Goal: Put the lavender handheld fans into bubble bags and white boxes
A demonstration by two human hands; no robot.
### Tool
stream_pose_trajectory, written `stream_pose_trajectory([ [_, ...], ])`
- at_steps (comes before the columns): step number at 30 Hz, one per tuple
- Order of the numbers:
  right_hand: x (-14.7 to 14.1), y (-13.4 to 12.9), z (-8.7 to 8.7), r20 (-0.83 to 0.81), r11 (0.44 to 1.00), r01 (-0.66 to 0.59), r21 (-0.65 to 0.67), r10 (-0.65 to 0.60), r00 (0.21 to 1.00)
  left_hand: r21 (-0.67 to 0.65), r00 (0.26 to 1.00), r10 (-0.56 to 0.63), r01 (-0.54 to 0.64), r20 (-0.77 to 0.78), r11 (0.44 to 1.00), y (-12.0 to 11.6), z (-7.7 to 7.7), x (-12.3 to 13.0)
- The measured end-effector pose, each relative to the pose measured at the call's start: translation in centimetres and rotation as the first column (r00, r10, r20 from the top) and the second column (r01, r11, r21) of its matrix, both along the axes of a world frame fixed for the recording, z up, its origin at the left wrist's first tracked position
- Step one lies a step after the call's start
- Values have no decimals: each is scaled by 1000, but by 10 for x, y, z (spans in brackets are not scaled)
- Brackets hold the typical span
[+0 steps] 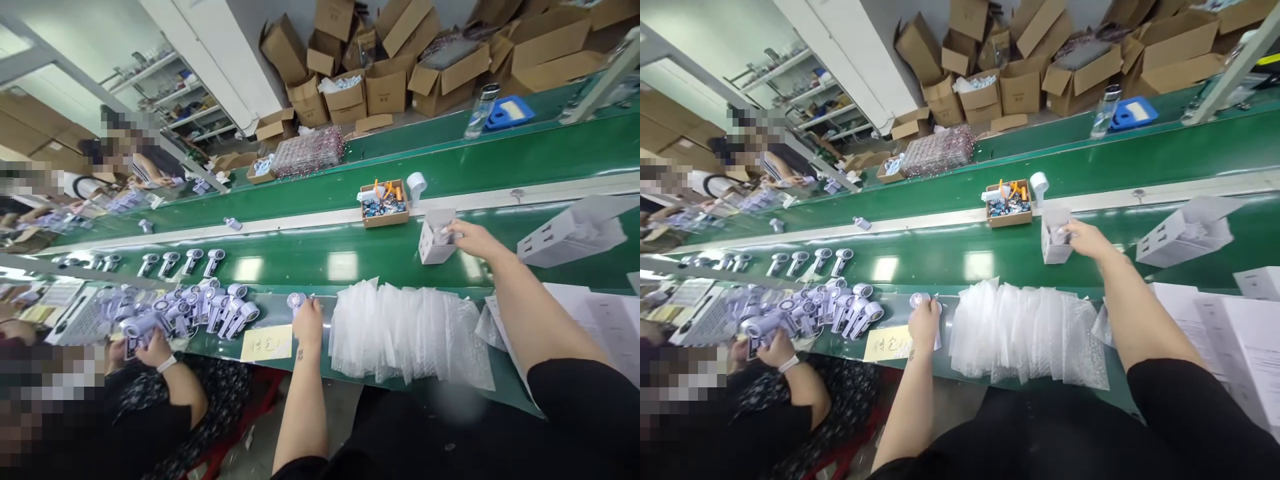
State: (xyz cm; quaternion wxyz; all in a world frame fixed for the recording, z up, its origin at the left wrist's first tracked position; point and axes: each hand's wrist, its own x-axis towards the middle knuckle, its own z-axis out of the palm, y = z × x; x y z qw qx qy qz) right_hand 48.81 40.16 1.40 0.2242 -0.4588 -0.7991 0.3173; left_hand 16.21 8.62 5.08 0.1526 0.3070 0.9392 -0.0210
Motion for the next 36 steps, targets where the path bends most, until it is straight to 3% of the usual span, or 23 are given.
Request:
stream_pose_trajectory([
  [2,-7,-7,15,53,995,103,14,-104,993,-155,991,116,-106,63,982,-36,-24,-25],
  [4,-14,-28,36,27,970,223,98,-227,974,-205,987,111,-86,115,975,-57,-43,-37],
  [7,-23,-86,66,-135,939,310,146,-292,947,-233,986,72,-35,153,972,-69,-54,-46],
  [9,-30,-138,76,-194,974,210,-90,-224,955,-151,971,68,-33,230,988,-70,-47,-49],
  [10,-34,-166,76,-220,951,84,-299,-154,963,-59,949,77,-62,305,996,-67,-41,-47],
  [11,-39,-194,74,-266,861,-53,-505,-97,959,55,908,76,-109,412,993,-64,-34,-42],
  [12,-44,-221,69,-320,718,-174,-674,-71,945,165,840,51,-165,540,972,-59,-26,-32],
  [14,-54,-269,55,-464,446,-334,-830,-221,858,293,634,-79,-241,770,925,-49,-10,2],
  [15,-57,-288,48,-523,381,-390,-838,-358,773,311,511,-159,-226,845,923,-45,-3,26],
  [16,-59,-303,41,-552,364,-417,-833,-498,668,308,389,-228,-155,892,939,-40,2,52],
  [18,-50,-323,32,-532,398,-362,-843,-720,446,323,192,-335,93,923,942,-31,5,105],
  [19,-40,-329,29,-496,413,-287,-865,-794,351,352,120,-387,237,914,905,-26,3,129],
  [21,-6,-335,27,-427,415,-102,-904,-882,199,451,90,-553,478,829,754,-15,-8,173],
  [22,16,-339,27,-412,414,-20,-910,-899,146,499,109,-672,586,733,638,-9,-17,192],
  [24,64,-349,29,-410,419,92,-904,-907,99,487,96,-891,808,445,330,1,-37,225],
  [26,107,-367,32,-395,409,120,-905,-910,124,350,-39,-969,935,245,50,10,-56,251],
  [27,124,-377,33,-380,398,108,-911,-912,155,288,-98,-970,957,223,-30,13,-65,261],
  [28,138,-387,33,-366,386,84,-919,-912,187,249,-128,-964,966,231,-68,17,-72,268],
  [31,156,-413,28,-349,352,-36,-935,-901,256,208,-104,-957,977,271,-47,32,-81,276],
  [34,149,-416,14,-375,335,-189,-923,-895,242,199,-53,-959,980,278,3,47,-74,270],
  [36,136,-402,4,-415,343,-300,-890,-881,228,297,-8,-942,950,337,98,53,-66,266],
])
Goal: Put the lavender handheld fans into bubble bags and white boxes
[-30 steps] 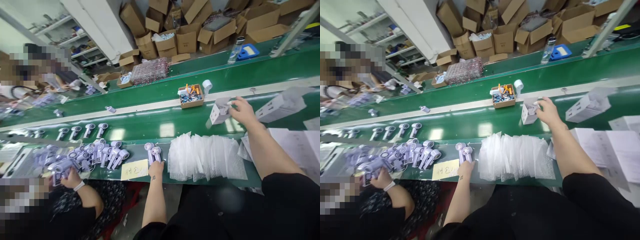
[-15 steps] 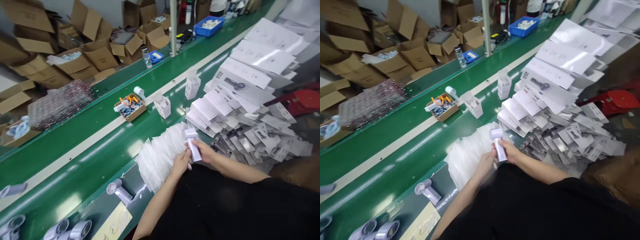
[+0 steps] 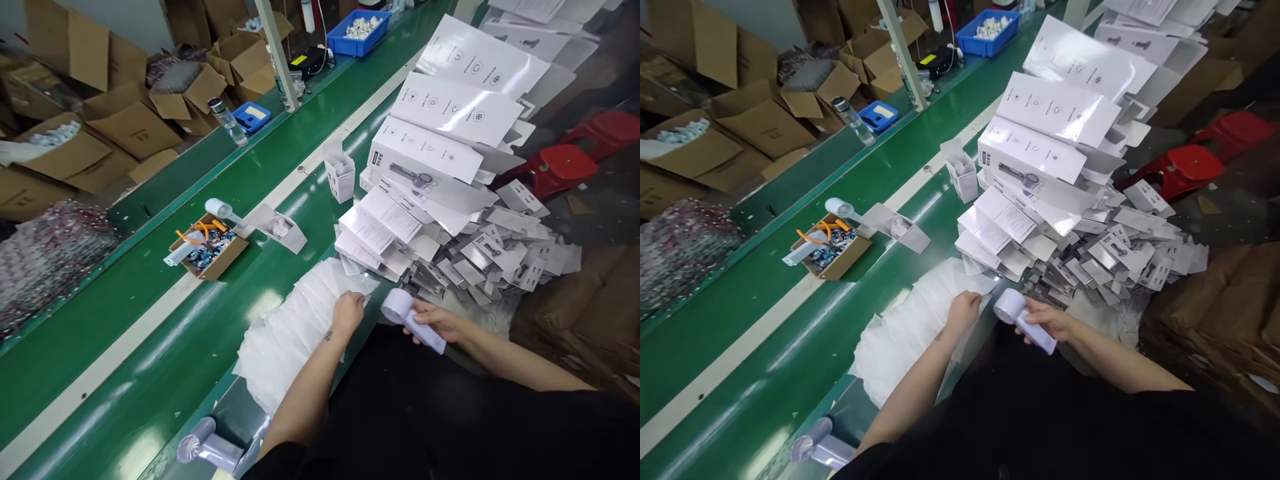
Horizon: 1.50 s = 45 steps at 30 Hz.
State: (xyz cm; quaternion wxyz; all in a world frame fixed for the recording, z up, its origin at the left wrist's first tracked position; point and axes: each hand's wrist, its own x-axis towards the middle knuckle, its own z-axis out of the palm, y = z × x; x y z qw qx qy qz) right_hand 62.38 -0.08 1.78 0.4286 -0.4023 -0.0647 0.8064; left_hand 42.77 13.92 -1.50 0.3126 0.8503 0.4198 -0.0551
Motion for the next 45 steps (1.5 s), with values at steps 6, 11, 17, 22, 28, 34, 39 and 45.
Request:
stream_pose_trajectory([
  [6,-28,62,-8,-101,996,-79,33,82,992,-557,707,632,-400,318,728,-3,15,-9],
  [11,-23,75,-1,64,984,-174,-30,176,982,-570,480,821,-598,308,563,-1,23,-23],
  [17,-30,82,5,75,974,-220,56,216,974,-111,690,419,-445,590,889,-5,48,-32],
  [22,-42,95,17,107,973,-224,45,218,970,279,833,138,-329,536,902,-12,51,-44],
  [28,-55,86,28,148,988,-123,-99,137,980,445,895,140,-339,423,829,-32,47,-55],
  [34,-60,86,55,215,999,-16,-44,25,976,446,890,15,-242,455,861,-33,61,-42],
  [39,-62,88,72,223,986,134,-101,-108,969,266,813,106,-306,572,914,-36,61,-35],
  [45,-60,79,72,157,982,156,-105,-139,978,5,750,237,-306,617,952,-36,81,-27],
])
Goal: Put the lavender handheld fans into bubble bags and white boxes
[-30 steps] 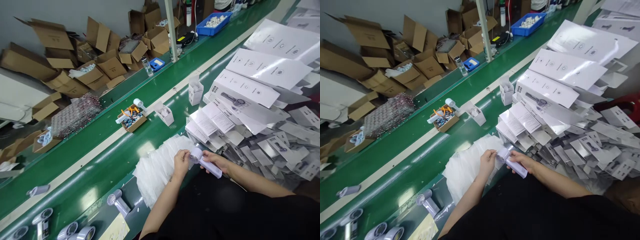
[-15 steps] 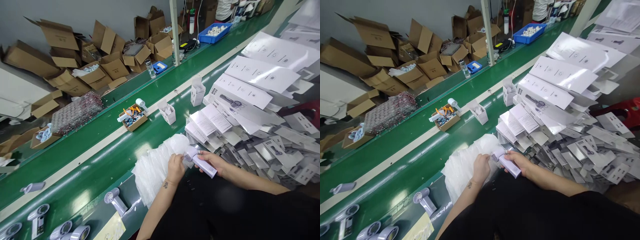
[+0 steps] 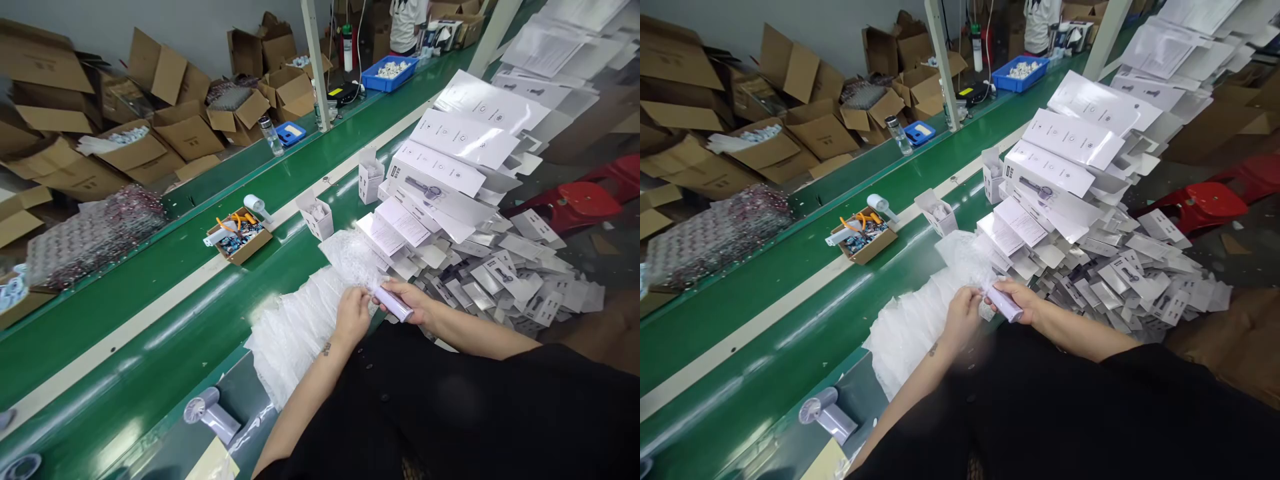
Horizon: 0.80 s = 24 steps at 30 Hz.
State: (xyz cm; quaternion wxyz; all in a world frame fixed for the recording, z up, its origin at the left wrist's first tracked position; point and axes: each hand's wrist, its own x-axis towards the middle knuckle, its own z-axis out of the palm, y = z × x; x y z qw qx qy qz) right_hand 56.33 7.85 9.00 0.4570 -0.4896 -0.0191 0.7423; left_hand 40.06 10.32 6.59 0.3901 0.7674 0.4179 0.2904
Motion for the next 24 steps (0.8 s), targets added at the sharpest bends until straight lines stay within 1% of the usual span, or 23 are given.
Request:
stream_pose_trajectory([
  [1,0,-1,0,-9,1000,-4,3,4,1000,-25,1000,29,-29,10,999,0,3,0],
  [2,0,-2,0,-10,1000,-14,0,14,1000,-47,999,32,-31,17,998,0,5,-1],
  [4,-3,-4,-2,13,998,-40,-44,40,999,-101,999,6,-3,33,995,-1,7,-4],
  [5,-6,-6,-4,39,996,-45,-77,48,998,-135,999,12,-5,47,991,-3,7,-7],
  [7,-14,-13,-9,119,991,-40,-125,55,991,-216,996,36,-18,81,976,-8,6,-11],
  [9,-19,-23,-13,251,991,-62,-123,91,964,-302,992,20,18,123,953,-13,6,-14],
  [10,-19,-28,-12,347,988,-112,-102,141,927,-357,989,11,44,149,933,-16,7,-16],
  [11,-17,-33,-9,452,976,-199,-89,217,865,-428,983,30,50,179,902,-18,8,-16],
  [12,-12,-37,-3,557,947,-308,-88,303,774,-508,973,87,35,214,860,-19,11,-17],
  [13,-5,-40,6,650,905,-413,-101,374,662,-586,955,164,13,248,810,-20,14,-18],
  [14,2,-41,17,723,862,-494,-115,414,553,-651,930,233,8,284,759,-20,18,-19],
  [15,10,-42,30,771,829,-548,-117,423,476,-692,902,283,23,325,721,-19,24,-20],
  [16,16,-43,43,800,812,-575,-94,406,442,-709,879,304,53,367,703,-18,30,-23],
  [17,21,-43,56,814,809,-587,-44,370,448,-704,863,300,85,405,705,-16,36,-26],
  [18,23,-42,67,809,809,-588,25,329,488,-677,854,280,109,438,728,-13,43,-30],
  [19,21,-42,76,780,810,-577,102,296,552,-626,852,246,118,462,771,-10,48,-33],
  [20,17,-41,83,730,816,-551,177,266,629,-550,858,193,120,476,827,-5,53,-37],
  [21,11,-40,86,671,825,-508,246,234,703,-451,874,116,126,472,884,0,57,-39],
  [22,4,-38,88,619,834,-460,304,194,761,-339,894,22,146,447,929,5,60,-40],
  [23,-4,-36,88,596,830,-432,354,156,788,-230,913,-71,176,401,957,9,61,-38],
  [24,-11,-34,88,615,803,-446,394,130,778,-140,926,-154,213,345,967,13,61,-35],
])
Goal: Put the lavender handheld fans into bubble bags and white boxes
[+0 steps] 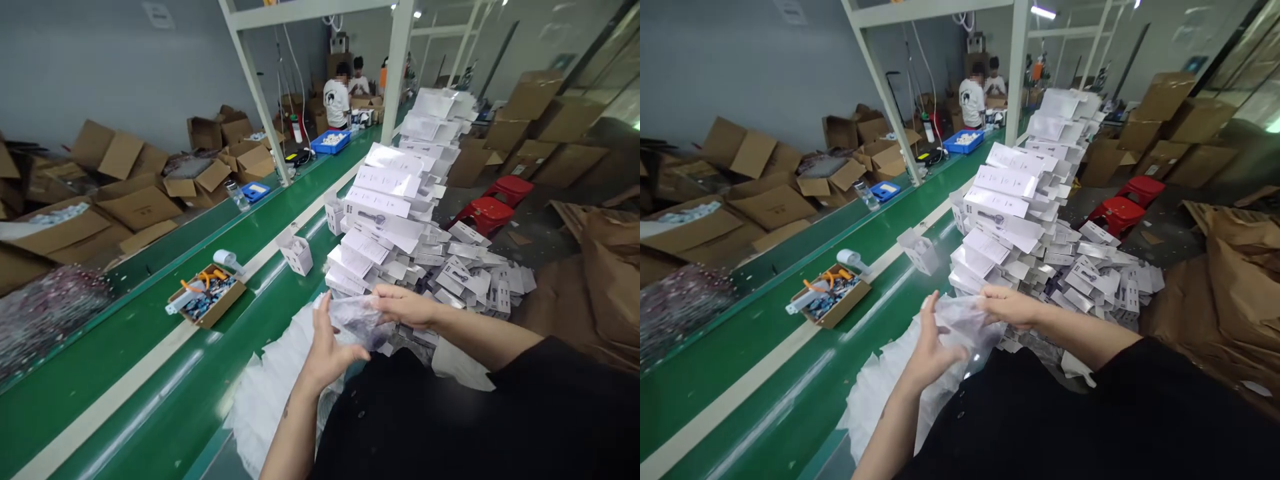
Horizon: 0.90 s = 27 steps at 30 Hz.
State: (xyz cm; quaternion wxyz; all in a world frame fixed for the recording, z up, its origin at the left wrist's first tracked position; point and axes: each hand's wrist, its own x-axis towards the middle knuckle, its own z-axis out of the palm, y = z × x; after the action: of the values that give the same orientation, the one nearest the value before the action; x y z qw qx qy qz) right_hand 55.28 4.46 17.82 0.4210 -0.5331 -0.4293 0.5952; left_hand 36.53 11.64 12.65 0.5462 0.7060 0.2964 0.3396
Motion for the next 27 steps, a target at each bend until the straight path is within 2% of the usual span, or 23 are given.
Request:
stream_pose_trajectory([
  [3,-2,8,6,292,962,-187,200,124,948,161,994,-65,79,-89,984,5,-4,14],
  [4,7,11,10,393,949,-197,248,87,916,181,995,-48,63,-87,981,5,-5,18],
  [5,20,13,14,463,947,-117,300,-38,886,184,997,-13,26,-71,983,5,-6,20],
  [6,38,16,18,501,931,53,362,-242,831,165,998,46,-38,-45,985,4,-7,21],
  [7,60,19,20,509,865,271,422,-474,719,118,992,129,-126,-13,985,3,-8,20],
  [8,82,22,19,501,733,486,476,-680,535,37,975,220,-220,15,975,3,-8,18],
  [9,105,26,15,505,611,620,492,-780,369,-70,953,301,-299,31,952,3,-9,15],
  [10,126,31,9,513,541,701,463,-809,286,-188,931,365,-353,31,917,4,-9,11],
  [11,143,37,0,512,522,757,394,-808,291,-295,913,406,-381,27,876,5,-9,8],
  [13,164,48,-17,429,550,806,219,-796,426,-440,898,439,-383,30,812,9,-10,0],
  [15,168,58,-30,271,583,801,136,-800,536,-506,881,470,-382,55,774,16,-11,-9],
  [18,155,63,-29,126,614,754,234,-788,603,-577,814,570,-415,110,704,28,-10,-24],
  [20,141,60,-19,166,658,664,354,-743,649,-618,742,657,-456,133,640,37,-8,-35],
  [22,127,59,-7,324,708,527,470,-694,643,-636,658,740,-514,137,575,46,-5,-47],
  [24,114,64,0,498,734,371,569,-667,554,-635,566,813,-580,137,511,53,-1,-59],
  [26,100,79,-1,588,736,196,648,-647,485,-632,485,865,-632,127,448,58,3,-72],
  [27,93,90,-5,608,732,99,674,-626,488,-630,453,883,-652,122,422,60,6,-78],
])
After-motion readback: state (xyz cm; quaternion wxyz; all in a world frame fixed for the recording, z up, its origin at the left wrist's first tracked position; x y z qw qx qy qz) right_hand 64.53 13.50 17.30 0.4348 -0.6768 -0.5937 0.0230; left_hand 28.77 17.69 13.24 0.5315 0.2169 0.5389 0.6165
